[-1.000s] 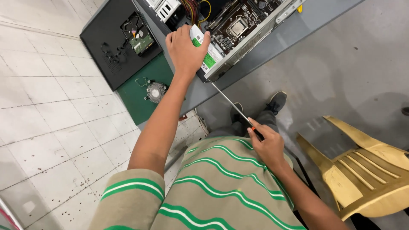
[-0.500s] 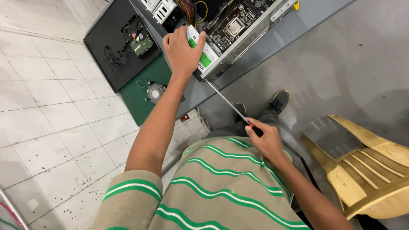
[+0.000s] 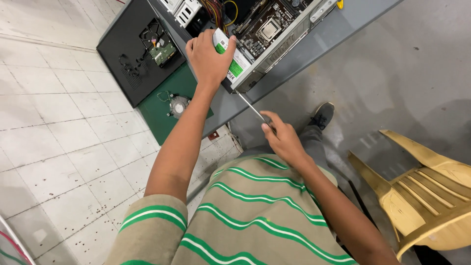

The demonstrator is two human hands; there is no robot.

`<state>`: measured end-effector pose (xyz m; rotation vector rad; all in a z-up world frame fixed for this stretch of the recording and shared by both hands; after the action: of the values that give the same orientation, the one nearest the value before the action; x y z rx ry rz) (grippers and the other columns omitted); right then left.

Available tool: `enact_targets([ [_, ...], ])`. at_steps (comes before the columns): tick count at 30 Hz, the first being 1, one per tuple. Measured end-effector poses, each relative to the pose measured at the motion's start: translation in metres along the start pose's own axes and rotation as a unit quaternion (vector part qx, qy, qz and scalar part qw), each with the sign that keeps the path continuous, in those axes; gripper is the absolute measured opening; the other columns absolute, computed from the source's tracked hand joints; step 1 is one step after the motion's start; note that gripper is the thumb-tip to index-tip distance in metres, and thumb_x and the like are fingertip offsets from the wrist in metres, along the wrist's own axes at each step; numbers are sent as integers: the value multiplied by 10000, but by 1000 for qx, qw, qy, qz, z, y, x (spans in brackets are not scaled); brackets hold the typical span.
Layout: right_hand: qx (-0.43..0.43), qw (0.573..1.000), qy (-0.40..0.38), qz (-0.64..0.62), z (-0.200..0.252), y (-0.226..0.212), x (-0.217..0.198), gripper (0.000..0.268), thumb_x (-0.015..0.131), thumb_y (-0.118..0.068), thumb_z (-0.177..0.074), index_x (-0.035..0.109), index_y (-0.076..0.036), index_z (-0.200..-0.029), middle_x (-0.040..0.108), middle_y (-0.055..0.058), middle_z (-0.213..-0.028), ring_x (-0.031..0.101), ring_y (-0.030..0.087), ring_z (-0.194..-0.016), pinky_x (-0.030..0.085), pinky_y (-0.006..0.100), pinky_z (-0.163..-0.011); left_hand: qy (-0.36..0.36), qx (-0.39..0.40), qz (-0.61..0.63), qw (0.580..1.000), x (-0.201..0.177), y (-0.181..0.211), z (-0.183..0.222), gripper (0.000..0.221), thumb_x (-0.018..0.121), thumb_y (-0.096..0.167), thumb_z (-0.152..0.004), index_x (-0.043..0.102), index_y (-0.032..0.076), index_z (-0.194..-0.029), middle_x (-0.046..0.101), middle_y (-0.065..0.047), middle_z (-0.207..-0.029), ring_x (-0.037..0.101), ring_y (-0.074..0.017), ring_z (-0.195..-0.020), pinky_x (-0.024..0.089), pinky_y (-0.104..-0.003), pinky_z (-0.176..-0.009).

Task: The person is disassembling a computer case by unscrewing the power supply and removing the side panel to prepare for internal component work.

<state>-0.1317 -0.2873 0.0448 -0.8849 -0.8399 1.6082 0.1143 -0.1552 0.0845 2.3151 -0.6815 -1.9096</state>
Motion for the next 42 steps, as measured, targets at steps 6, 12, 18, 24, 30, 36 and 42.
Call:
enact_targets([
  [6,-24,999,-2,28,-30,-17,12,623,339,-60,-940,483,-256,-1513,630,28,-920,487,184,-640,395,369,-613,11,6,-4,1000,3,-2,2,527,516,603,-951,646,101,-1041,614,-11,-885,554,-210,-841,365,-432,-1001],
  [12,-87,990,30,110,-41,-20,23,719,361,-43,-969,357,-362,-1614,583,13,-1002,489,240,-648,398,404,-573,11,6,-4,1000,3,-1,2,526,511,596,-953,647,100,-1064,632,-18,-920,573,-216,-874,368,-437,-1008],
  [18,-175,962,161,132,-55,-31,30,403,465,-193,-1086,573,-283,-1464,572,-5,-851,482,229,-616,436,380,-531,19,3,-1,1000,1,0,2,502,540,576,-946,644,95,-1047,633,-12,-913,575,-211,-873,364,-439,-1029],
  [24,-222,953,205,-26,-51,-41,21,300,556,-99,-1052,709,-135,-1308,757,0,-1027,413,112,-569,422,285,-565,17,0,4,1000,0,0,2,483,546,563,-939,646,99,-1027,636,-5,-902,576,-211,-860,366,-440,-1024],
  [30,-228,949,215,-32,-50,-41,24,310,542,-73,-1053,700,-128,-1314,650,-11,-904,356,116,-553,375,290,-547,16,-5,6,1000,2,0,1,411,568,504,-907,627,101,-963,611,6,-850,562,-204,-813,376,-423,-997],
  [36,-215,952,212,-48,-49,-43,25,296,538,-69,-1061,706,-126,-1299,466,-36,-667,333,118,-580,333,299,-562,12,-28,15,999,-2,1,0,409,573,487,-865,646,94,-951,637,12,-857,580,-194,-820,372,-428,-1016],
  [42,-216,951,215,-39,-49,-43,26,303,541,-59,-1057,702,-133,-1302,443,-34,-655,333,120,-580,330,300,-558,15,-35,36,999,-6,2,0,409,608,514,-853,651,112,-916,620,29,-800,551,-181,-793,380,-400,-985],
])
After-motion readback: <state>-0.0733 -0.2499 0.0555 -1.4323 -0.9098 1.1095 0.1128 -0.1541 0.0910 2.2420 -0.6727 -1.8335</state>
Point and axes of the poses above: each hand's wrist, its own z-axis away from the middle knuckle, its own x-axis out of the palm, y = z × x, the point moved 7 cm from there along -z, towards the middle knuckle
